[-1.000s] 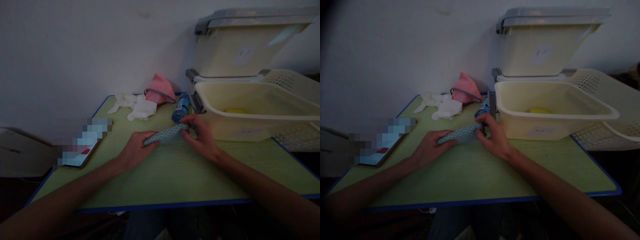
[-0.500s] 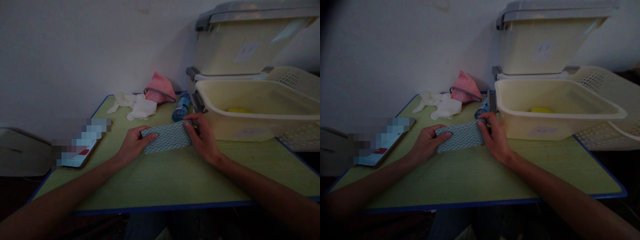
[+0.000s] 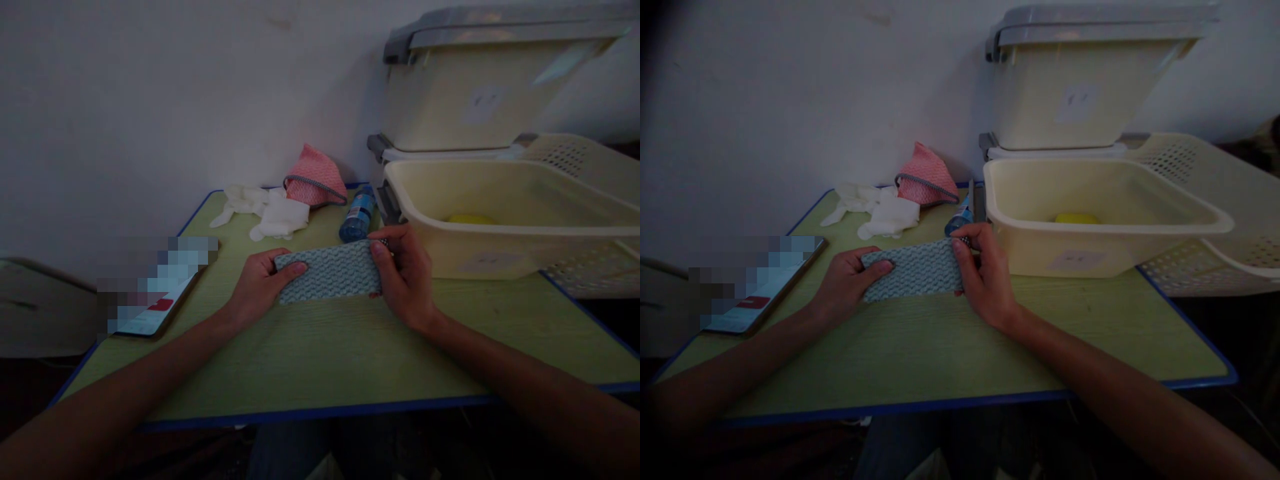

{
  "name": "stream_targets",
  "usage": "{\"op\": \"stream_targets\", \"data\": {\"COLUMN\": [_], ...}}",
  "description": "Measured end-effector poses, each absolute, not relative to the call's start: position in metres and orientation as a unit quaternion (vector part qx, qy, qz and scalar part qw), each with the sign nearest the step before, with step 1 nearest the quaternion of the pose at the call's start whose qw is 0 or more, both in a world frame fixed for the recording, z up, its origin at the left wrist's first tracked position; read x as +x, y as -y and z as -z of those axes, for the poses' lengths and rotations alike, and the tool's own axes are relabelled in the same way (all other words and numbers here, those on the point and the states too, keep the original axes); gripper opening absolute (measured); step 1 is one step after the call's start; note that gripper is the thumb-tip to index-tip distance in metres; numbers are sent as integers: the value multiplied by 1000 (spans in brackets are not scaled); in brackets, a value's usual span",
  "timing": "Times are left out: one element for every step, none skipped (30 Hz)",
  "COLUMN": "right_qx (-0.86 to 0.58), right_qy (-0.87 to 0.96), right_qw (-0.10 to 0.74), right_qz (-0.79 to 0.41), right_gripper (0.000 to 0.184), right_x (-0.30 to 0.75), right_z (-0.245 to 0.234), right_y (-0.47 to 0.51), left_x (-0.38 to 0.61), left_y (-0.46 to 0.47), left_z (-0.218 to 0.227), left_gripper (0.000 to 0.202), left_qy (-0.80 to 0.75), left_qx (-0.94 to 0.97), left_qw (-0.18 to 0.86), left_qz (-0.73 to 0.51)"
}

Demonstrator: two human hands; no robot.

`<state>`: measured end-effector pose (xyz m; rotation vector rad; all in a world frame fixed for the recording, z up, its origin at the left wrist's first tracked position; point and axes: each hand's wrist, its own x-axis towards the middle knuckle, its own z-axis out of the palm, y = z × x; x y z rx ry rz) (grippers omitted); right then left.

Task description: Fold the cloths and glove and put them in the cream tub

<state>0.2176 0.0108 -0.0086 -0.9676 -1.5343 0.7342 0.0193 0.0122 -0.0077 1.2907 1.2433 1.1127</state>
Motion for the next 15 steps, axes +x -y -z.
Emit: {"op": "stream_targets", "data": {"right_qx": [-410,-409,-409,-410,-410,-410,-410,-409,-407,-402,-396,-389,-382,-376,-373], "right_qy": [652,654,656,656,656,654,651,647,643,638,633,627,622,618,616], "right_qw": [553,549,545,542,539,538,537,534,529,524,517,505,489,470,451], "right_qz": [-317,-322,-326,-330,-334,-339,-347,-359,-375,-395,-419,-447,-478,-506,-528], "right_gripper": [11,11,11,11,12,12,13,14,15,17,20,25,29,33,36], "right_x": [218,217,217,217,217,217,217,217,217,217,217,217,217,218,218], "right_z": [10,11,13,14,16,17,17,18,18,18,17,17,16,16,16], "right_y": [-12,-13,-15,-17,-19,-20,-22,-23,-23,-23,-24,-24,-24,-24,-24], "left_x": [19,18,18,18,19,19,20,20,19,19,18,18,17,17,16], "left_y": [-13,-14,-15,-16,-17,-17,-17,-17,-16,-16,-17,-17,-18,-19,-20], "left_z": [10,12,14,16,17,18,18,19,19,19,19,18,18,17,16], "left_gripper": [31,34,36,39,41,42,43,43,43,43,43,42,42,41,42], "left_qy": [-508,-502,-494,-486,-480,-476,-475,-474,-475,-477,-480,-482,-483,-484,-483], "left_qx": [531,529,525,520,516,513,512,515,519,524,528,529,527,519,506], "left_qw": [504,515,526,534,539,542,543,542,538,533,528,524,521,520,523], "left_qz": [-454,-451,-451,-456,-461,-466,-467,-465,-464,-461,-460,-462,-467,-476,-487]}}
